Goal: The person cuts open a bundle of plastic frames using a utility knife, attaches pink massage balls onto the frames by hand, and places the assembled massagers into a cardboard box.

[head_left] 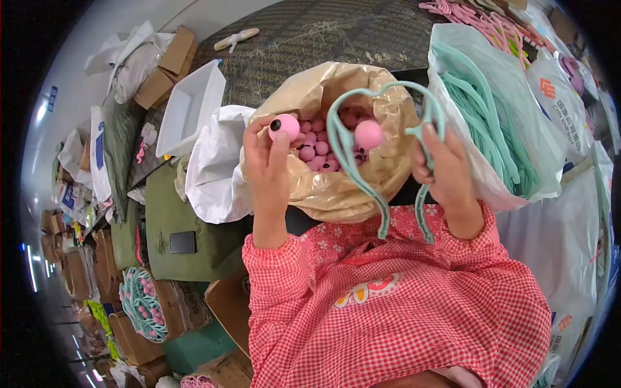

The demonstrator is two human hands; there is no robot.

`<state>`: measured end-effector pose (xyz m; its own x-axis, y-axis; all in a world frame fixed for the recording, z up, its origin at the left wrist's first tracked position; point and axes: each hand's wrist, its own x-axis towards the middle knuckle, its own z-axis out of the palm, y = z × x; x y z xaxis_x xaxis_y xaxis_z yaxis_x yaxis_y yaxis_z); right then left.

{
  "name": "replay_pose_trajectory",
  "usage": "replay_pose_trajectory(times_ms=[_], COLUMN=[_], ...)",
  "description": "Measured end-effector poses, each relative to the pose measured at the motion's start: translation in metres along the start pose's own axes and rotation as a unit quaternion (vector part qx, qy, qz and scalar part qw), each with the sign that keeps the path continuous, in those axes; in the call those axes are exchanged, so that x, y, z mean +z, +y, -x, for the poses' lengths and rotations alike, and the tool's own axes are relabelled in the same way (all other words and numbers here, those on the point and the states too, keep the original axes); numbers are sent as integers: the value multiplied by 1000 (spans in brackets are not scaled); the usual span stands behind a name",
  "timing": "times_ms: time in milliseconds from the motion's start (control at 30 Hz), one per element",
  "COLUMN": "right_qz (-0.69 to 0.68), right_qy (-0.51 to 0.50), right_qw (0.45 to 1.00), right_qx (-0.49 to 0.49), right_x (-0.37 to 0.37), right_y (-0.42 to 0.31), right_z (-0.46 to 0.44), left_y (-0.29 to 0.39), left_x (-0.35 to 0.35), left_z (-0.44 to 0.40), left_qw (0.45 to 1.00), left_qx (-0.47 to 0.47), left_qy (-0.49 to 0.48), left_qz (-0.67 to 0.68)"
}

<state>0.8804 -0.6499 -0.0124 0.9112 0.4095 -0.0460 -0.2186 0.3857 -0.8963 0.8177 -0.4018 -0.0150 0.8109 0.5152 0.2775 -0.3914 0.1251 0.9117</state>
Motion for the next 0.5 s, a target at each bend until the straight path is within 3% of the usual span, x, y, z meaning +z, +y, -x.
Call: replay_pose_trajectory(times_ms=[67,133,200,233,267,333,500], right_qz=[48,95,114,89,89,67,85], right_qy=[-24,-45,-109,-110,-107,-119,-107], right_qw=[998,994,987,990,990,990,991], right_qx=[16,32,27,22,23,21,11], right_x=[10,22,30,32,32,30,25], right_y=[7,12,17,19,20,19,16], right_z=[-1,0,2,4,4,5,7], left_y=[10,17,36,26,19,10,1], left_x=[10,16,36,34,32,33,36], left_z=[9,18,24,22,21,20,21], left_qw=[987,982,916,875,876,828,800], left_qx=[110,92,74,110,109,222,241], left_qy=[-91,-129,-209,-238,-240,-268,-284], left_qz=[-67,-106,-334,-406,-404,-439,-471])
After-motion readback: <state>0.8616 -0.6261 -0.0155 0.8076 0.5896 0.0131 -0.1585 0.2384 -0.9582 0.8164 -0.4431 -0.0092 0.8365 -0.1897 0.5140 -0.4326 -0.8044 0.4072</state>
